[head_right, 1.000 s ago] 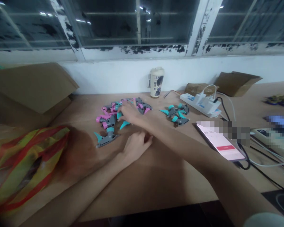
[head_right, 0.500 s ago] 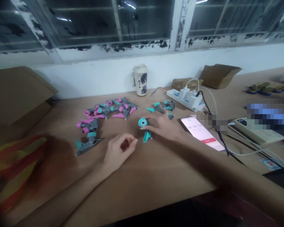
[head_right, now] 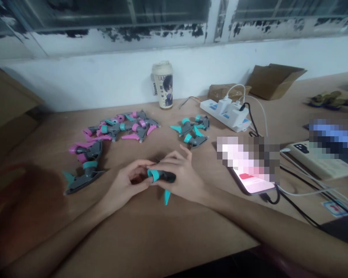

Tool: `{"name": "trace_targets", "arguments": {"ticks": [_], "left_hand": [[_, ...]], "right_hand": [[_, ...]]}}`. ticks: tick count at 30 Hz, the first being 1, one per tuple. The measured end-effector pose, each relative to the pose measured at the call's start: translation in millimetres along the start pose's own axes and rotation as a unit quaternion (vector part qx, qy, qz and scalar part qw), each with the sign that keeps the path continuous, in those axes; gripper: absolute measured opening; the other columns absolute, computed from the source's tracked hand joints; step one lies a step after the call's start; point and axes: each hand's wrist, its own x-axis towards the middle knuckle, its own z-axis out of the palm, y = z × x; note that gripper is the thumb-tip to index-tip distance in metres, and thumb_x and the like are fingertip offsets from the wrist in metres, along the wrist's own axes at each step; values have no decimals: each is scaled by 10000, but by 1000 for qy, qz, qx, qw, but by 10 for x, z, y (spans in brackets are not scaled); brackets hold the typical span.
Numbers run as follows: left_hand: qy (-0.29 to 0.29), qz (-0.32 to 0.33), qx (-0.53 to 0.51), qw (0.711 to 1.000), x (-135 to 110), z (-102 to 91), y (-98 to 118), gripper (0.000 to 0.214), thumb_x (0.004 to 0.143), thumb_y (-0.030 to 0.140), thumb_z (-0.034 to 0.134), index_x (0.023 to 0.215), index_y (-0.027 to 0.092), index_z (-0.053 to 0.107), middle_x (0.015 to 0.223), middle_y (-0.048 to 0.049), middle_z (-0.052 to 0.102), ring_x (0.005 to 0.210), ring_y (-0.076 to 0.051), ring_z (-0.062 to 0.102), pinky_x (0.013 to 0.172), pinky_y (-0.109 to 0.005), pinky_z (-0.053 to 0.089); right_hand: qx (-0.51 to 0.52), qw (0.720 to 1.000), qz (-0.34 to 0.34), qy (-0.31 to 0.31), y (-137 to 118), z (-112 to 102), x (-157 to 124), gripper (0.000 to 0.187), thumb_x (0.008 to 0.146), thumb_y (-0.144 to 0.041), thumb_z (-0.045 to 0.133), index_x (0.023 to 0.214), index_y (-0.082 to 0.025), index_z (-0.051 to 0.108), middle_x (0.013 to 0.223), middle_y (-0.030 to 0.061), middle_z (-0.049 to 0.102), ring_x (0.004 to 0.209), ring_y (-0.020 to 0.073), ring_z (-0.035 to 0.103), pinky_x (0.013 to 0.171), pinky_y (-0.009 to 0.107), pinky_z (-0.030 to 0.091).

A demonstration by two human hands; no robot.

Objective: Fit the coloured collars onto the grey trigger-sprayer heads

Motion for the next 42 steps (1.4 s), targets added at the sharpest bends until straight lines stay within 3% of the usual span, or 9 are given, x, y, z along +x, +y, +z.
{"name": "trace_targets", "arguments": {"ticks": [6, 13, 24, 28, 34, 42], "left_hand": [[-19, -43, -50, 998, 54, -17, 31, 289, 716, 252, 663, 992, 182, 612, 821, -19, 641, 716, -132, 587, 640, -243, 473], [-19, -24, -31, 999, 70, 6, 43, 261, 737, 238, 636, 992, 191, 605, 823, -9, 642, 692, -125, 581, 598, -222, 442], [-37, -10, -35, 999, 82, 25, -40, 247, 808, 264, 591, 1046, 206, 566, 876, -12, 621, 759, -130, 570, 662, -235, 447], [-16, -6, -3, 1000, 73, 39, -39, 236, 807, 269, 580, 1033, 201, 571, 843, -9, 626, 731, -130, 578, 607, -223, 441], [11, 3, 19, 1000, 62, 87, 13, 211, 806, 266, 573, 1004, 197, 582, 899, -20, 648, 794, -147, 608, 656, -236, 475], [100, -15, 6, 995, 75, 157, -16, 198, 770, 302, 626, 912, 198, 535, 881, -11, 643, 768, -149, 626, 548, -208, 464]], "right_hand": [[-3, 1000, -9, 4, -9, 1, -6, 314, 735, -327, 700, 1041, -374, 647, 915, -52, 715, 941, 171, 592, 1047, 471, 120], [-30, 999, -20, 15, 9, -25, -8, 231, 756, -351, 678, 986, -344, 672, 916, -36, 713, 955, 177, 587, 1065, 462, 118], [-51, 997, -34, 38, -26, 15, -13, 211, 795, -299, 640, 1003, -283, 668, 870, -12, 711, 899, 164, 589, 1052, 427, 153], [-58, 998, -19, 35, -39, 18, 18, 161, 779, -299, 650, 936, -272, 674, 819, -23, 708, 879, 169, 591, 1044, 427, 152], [-83, 996, -4, 35, -66, 23, 36, 103, 748, -292, 663, 837, -243, 660, 771, -15, 689, 860, 181, 586, 1031, 425, 165], [-129, 987, 19, 92, -101, 86, 14, 77, 751, -256, 634, 815, -220, 658, 745, -36, 677, 814, 158, 559, 1001, 406, 198]]}}
